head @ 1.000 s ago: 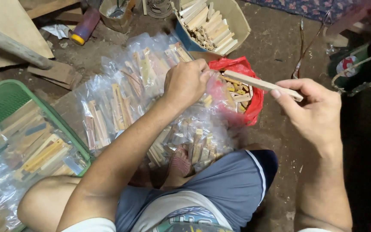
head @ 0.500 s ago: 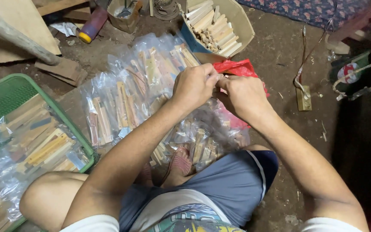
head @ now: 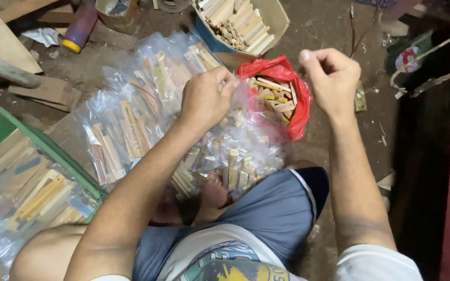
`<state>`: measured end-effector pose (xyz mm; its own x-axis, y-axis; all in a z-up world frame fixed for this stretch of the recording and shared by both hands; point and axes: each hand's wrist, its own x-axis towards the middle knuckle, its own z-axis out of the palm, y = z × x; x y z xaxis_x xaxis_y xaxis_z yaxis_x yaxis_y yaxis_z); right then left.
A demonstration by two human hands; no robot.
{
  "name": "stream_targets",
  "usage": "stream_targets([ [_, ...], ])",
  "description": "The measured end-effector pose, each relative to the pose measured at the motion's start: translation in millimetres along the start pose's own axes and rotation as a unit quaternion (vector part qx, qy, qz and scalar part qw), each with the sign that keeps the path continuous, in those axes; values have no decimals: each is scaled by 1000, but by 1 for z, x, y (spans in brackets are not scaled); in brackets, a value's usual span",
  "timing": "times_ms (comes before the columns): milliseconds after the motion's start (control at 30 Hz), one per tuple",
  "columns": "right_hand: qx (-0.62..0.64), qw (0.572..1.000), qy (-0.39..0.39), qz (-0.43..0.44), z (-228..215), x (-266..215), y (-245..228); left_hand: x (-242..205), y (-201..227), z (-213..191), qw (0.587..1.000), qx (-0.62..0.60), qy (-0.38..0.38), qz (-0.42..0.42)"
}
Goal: The person places wooden slats into plastic bags, sometimes removing individual slats from bags to re-sort them, and places filled bags into a green plastic crate.
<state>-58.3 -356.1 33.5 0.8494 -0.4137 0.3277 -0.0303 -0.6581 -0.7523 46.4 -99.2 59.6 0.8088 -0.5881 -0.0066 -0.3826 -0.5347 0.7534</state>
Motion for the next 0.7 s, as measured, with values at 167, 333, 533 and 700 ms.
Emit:
stream_targets([
  [167, -163, 958, 4, 237, 48, -17, 212, 4, -1, -1, 1000, 29, -3, 6],
  [333, -294, 876, -75, 374, 96, -58, 303, 0, -4, -2, 1000, 15, -7, 9],
  [533, -390, 816, -109, 414, 107, -48, 291, 6, -6, -3, 1000, 13, -7, 8],
  [700, -359, 852, -135, 356, 91, -42, 274, 11, -6, 4, 1000, -2, -8, 0],
])
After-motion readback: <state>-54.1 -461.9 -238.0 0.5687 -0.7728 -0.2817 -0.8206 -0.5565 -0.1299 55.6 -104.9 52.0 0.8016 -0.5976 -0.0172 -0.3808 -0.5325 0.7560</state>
